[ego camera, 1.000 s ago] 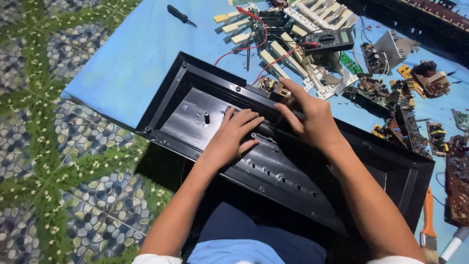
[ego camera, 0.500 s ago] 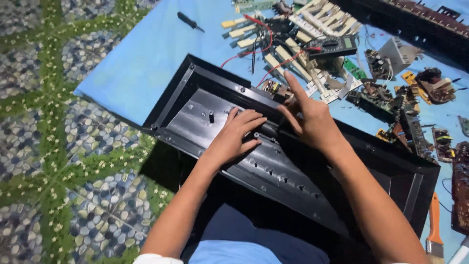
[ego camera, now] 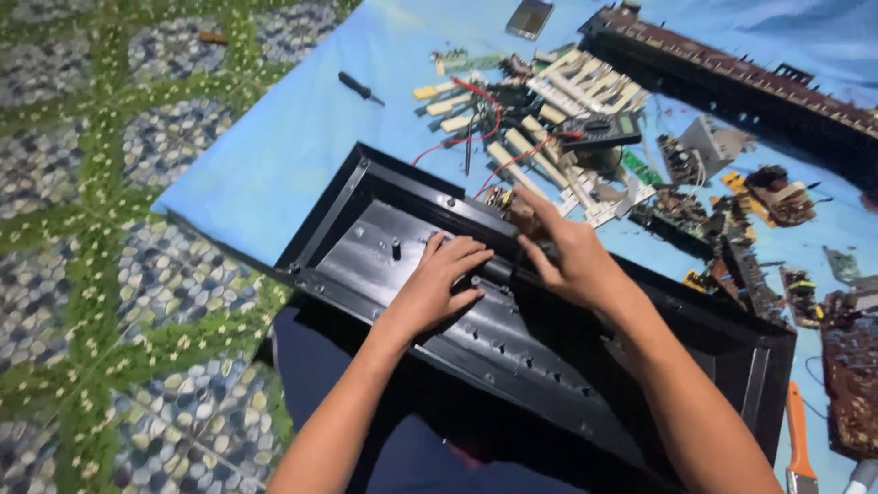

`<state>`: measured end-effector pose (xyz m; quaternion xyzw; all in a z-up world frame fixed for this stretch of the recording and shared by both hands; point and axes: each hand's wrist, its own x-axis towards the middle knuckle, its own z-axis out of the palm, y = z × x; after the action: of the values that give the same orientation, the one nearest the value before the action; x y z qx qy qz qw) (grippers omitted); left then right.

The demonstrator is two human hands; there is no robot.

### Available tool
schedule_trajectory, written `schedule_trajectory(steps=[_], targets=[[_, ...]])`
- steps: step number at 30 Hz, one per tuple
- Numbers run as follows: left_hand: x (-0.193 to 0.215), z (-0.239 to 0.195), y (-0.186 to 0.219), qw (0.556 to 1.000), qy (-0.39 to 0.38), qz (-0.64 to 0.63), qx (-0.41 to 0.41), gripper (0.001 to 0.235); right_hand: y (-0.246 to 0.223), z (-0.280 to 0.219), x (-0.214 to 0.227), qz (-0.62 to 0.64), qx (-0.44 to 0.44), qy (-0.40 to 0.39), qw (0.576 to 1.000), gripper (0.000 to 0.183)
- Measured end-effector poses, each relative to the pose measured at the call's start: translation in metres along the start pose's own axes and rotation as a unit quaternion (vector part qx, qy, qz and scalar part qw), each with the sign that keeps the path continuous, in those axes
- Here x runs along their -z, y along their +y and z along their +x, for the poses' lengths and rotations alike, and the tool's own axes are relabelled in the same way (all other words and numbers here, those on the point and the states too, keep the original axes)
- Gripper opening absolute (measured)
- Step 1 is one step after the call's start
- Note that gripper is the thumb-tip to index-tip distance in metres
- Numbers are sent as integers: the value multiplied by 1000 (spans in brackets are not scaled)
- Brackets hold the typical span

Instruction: The person uses a screwdriver to remove screws from the back panel of a black electronic device. They systematically unscrew fasteners along the frame and remove them by hand, placing them on the surrounding surface.

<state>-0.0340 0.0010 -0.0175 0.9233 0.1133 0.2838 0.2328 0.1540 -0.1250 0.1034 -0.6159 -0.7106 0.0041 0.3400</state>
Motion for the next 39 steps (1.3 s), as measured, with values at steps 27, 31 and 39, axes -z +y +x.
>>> schedule_trajectory(steps=[27,31,39], targets=[[23,12,23,997,-74,-3,36,60,14,1,0,37,-25,4,999,54],[25,11,26,996,-77,-12,51,58,22,0,-6,22,-51,18,998,46],[19,13,25,998,-51,11,37,57,1,9,11,31,-18,-12,999,39]])
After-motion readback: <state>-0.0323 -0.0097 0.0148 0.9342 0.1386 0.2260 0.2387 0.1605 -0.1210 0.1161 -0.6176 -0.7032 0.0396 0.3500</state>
